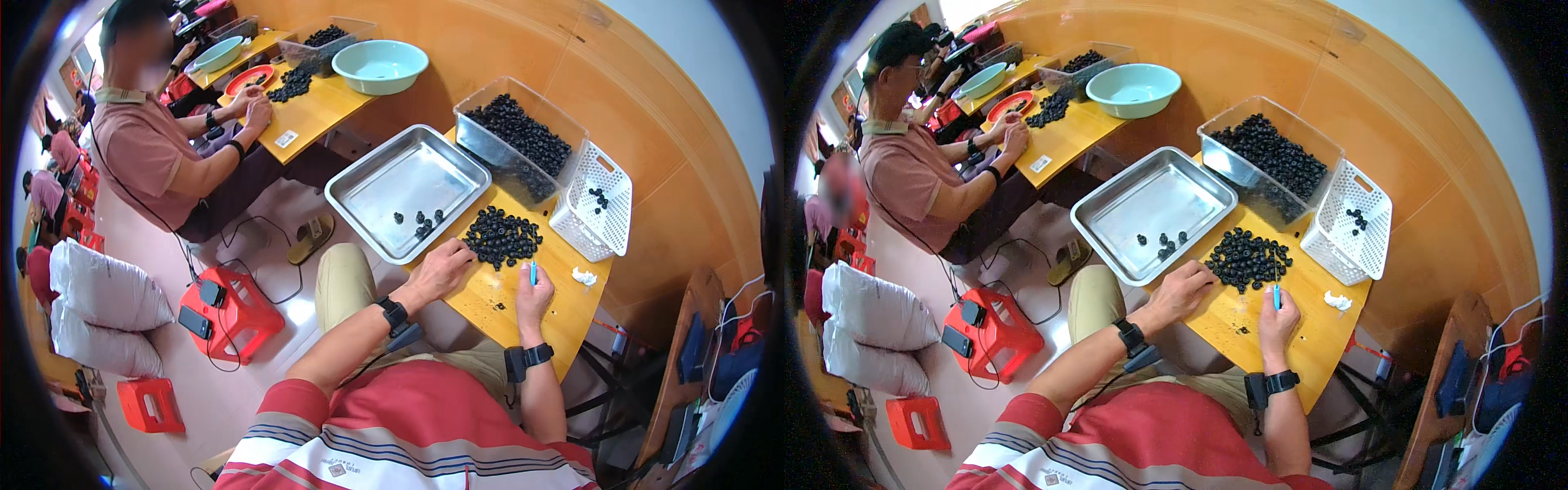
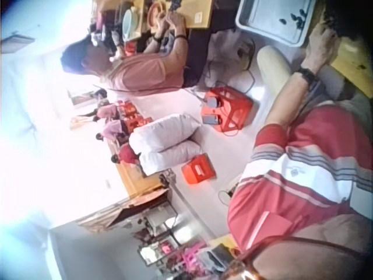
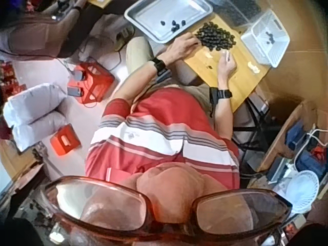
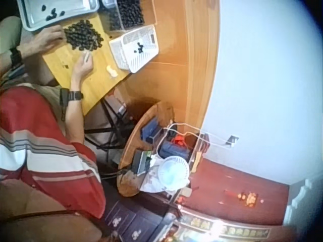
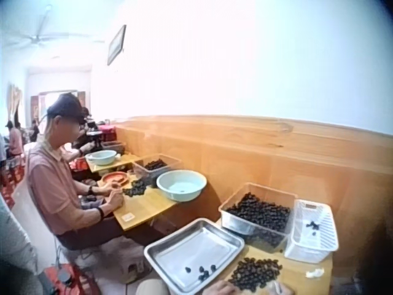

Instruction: Cleaning and sorting small black olives by hand and with a small knife.

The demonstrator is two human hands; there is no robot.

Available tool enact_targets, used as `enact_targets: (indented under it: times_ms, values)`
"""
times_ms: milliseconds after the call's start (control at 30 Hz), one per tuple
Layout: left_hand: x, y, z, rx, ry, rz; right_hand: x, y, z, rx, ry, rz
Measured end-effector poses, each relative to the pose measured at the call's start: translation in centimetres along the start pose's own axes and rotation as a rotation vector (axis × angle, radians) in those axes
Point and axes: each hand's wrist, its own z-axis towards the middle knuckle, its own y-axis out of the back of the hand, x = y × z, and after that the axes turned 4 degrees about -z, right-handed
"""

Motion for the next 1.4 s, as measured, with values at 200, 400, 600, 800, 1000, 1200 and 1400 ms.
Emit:
enact_targets:
  times_ms: [200,400,600,800,1000,1200,1400]
  values:
    - [0.1,0.2,-0.5,0.01,-0.004,0.009,0.0,-0.4,0.0,-0.012,0.006,-0.024]
    - [0.4,0.3,-0.3,0.024,-0.004,-0.029,-0.6,-0.3,0.2,-0.031,0.04,-0.082]
    - [1.1,0.1,-0.2,0.008,-0.008,-0.056,-0.4,-0.7,0.3,-0.065,0.027,-0.082]
    - [0.8,0.0,-0.1,0.011,0.005,-0.094,0.1,-0.4,-0.6,-0.053,0.015,-0.169]
    - [1.5,0.1,-0.3,-0.023,0.014,-0.159,4.3,1.2,-10.8,0.278,-0.003,-0.214]
    - [1.4,0.4,0.3,-0.072,0.022,-0.234,-0.7,3.3,-17.8,0.827,-0.115,-0.243]
    - [1.6,0.5,0.1,-0.05,0.075,-0.211,-9.3,-5.0,-17.2,0.927,-0.337,-0.56]
